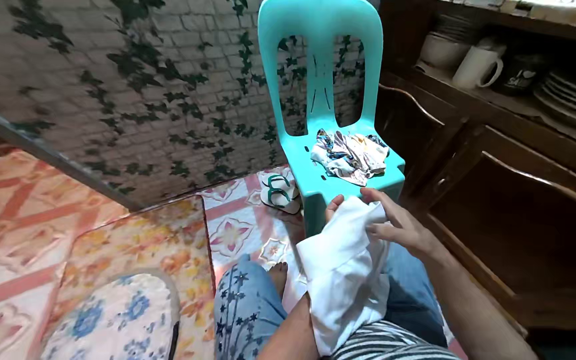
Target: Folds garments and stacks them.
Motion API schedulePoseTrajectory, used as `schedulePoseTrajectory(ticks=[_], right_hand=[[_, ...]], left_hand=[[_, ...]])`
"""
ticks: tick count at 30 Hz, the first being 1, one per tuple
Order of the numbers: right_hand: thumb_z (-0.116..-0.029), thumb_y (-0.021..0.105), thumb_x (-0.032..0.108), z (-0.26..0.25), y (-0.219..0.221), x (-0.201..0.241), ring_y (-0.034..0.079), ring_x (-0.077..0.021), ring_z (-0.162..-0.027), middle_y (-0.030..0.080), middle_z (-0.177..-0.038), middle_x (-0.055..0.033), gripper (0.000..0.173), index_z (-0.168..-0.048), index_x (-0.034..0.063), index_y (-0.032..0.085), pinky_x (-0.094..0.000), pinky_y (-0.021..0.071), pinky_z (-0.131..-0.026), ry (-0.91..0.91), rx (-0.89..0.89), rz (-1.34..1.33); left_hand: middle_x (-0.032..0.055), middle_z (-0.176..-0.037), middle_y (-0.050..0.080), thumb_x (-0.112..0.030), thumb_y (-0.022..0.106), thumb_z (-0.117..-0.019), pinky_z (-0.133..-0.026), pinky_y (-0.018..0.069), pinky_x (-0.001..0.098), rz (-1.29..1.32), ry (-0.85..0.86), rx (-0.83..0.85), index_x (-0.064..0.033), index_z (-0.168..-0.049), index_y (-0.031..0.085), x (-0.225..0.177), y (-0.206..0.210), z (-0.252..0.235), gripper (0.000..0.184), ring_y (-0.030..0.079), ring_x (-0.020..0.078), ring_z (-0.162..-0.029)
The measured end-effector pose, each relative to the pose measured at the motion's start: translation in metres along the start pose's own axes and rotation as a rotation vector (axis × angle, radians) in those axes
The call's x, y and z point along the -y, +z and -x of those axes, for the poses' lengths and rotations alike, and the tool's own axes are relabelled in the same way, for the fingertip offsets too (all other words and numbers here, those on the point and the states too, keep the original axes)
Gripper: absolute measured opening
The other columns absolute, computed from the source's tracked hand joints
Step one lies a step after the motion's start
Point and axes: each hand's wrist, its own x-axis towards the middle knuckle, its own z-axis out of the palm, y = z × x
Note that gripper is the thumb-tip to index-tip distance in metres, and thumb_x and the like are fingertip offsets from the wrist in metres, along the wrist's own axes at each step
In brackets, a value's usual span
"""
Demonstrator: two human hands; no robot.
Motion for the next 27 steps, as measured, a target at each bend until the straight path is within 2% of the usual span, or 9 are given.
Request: schedulePoseTrajectory(ticks=[3,5,8,11,16,18,21,24,27], right_hand=[[-0.0836,0.072,0.025,0.007,0.006,-0.015,0.059,-0.0038,-0.109,0.062,-0.123,-0.0097,0.046,-0.113,-0.0092,0.064,-0.0198,0.0498,-0.094,-0.075,-0.072,-0.174],[-0.0797,0.071,0.012,0.010,0.008,-0.010,0.064,0.0054,-0.089,0.069,-0.098,0.0088,0.020,-0.098,0.0065,0.065,-0.0156,0.0540,-0.080,-0.135,-0.118,-0.325],[-0.0808,0.071,0.009,0.015,0.002,0.001,0.064,0.0086,-0.081,0.070,-0.089,0.0185,0.021,-0.097,0.0200,0.064,-0.0135,0.0546,-0.073,-0.233,-0.137,-0.432],[-0.0823,0.073,0.008,0.019,-0.002,0.007,0.066,0.0065,-0.089,0.071,-0.097,0.0172,0.026,-0.104,0.0181,0.063,-0.0161,0.0570,-0.080,-0.283,-0.165,-0.426],[-0.0814,0.077,0.017,0.006,0.000,0.006,0.064,0.0031,-0.098,0.068,-0.109,0.0034,0.057,-0.131,-0.0009,0.055,-0.0185,0.0549,-0.089,-0.242,-0.193,-0.142],[-0.0817,0.074,0.012,-0.011,-0.004,0.009,0.065,-0.0005,-0.096,0.069,-0.112,-0.0046,0.060,-0.136,-0.0041,0.056,-0.0215,0.0551,-0.087,-0.178,-0.149,-0.041],[-0.0765,0.078,0.004,-0.035,0.002,0.020,0.065,0.0019,-0.088,0.070,-0.100,0.0016,0.032,-0.108,0.0011,0.071,-0.0180,0.0572,-0.077,-0.303,-0.178,-0.056],[-0.0802,0.080,0.012,-0.045,0.019,0.045,0.062,-0.0017,-0.100,0.065,-0.102,-0.0011,0.029,-0.102,0.0002,0.065,-0.0179,0.0544,-0.088,-0.704,-0.125,-0.138],[-0.0943,0.066,0.021,-0.033,0.044,0.056,0.063,-0.0097,-0.112,0.066,-0.108,-0.0051,0.019,-0.103,0.0060,0.059,-0.0266,0.0530,-0.098,-0.855,0.159,-0.336]], left_hand=[[0.0085,-0.103,0.067,0.004,0.046,-0.1008,-0.081,0.0537,0.0220,-0.189,0.002,-0.070,0.0165,-0.131,0.041,-0.005,0.001,0.007,0.033,0.065,0.0039,-0.087],[0.0066,-0.101,0.070,0.003,0.049,-0.0995,-0.082,0.0535,0.0196,-0.378,-0.065,-0.011,0.0177,-0.123,0.049,-0.022,-0.007,0.011,0.028,0.066,0.0012,-0.087],[-0.0032,-0.090,0.071,-0.014,0.037,-0.1085,-0.083,0.0538,0.0162,-0.346,-0.039,0.091,-0.0015,-0.104,0.064,-0.036,-0.043,0.032,0.030,0.066,-0.0029,-0.086],[-0.0030,-0.107,0.077,-0.066,0.060,-0.0885,-0.091,0.0573,0.0274,-0.153,-0.025,0.354,-0.0169,-0.115,0.075,-0.053,-0.056,0.042,0.058,0.071,0.0063,-0.101],[-0.0166,-0.095,0.074,0.001,0.063,-0.0888,-0.083,0.0582,0.0196,-0.738,0.340,0.255,-0.0139,-0.104,0.068,-0.086,-0.041,0.037,0.022,0.068,-0.0050,-0.089],[-0.0157,-0.096,0.072,0.001,0.062,-0.0910,-0.084,0.0582,0.0208,-0.919,0.472,0.185,-0.0121,-0.104,0.070,-0.110,-0.040,0.030,0.020,0.067,-0.0049,-0.091],[-0.0194,-0.104,0.070,-0.009,0.066,-0.0950,-0.088,0.0565,0.0178,-1.049,0.684,0.204,-0.0193,-0.109,0.070,-0.155,-0.031,0.033,0.018,0.066,-0.0065,-0.098],[-0.0211,-0.116,0.069,-0.025,0.067,-0.0983,-0.092,0.0549,0.0162,-1.167,0.929,0.233,-0.0276,-0.119,0.068,-0.199,-0.016,0.064,0.021,0.065,-0.0054,-0.106],[-0.0060,-0.110,0.072,-0.025,0.064,-0.1006,-0.092,0.0560,0.0258,-1.314,1.005,0.246,-0.0149,-0.113,0.069,-0.218,-0.028,0.123,0.017,0.067,0.0062,-0.105]])
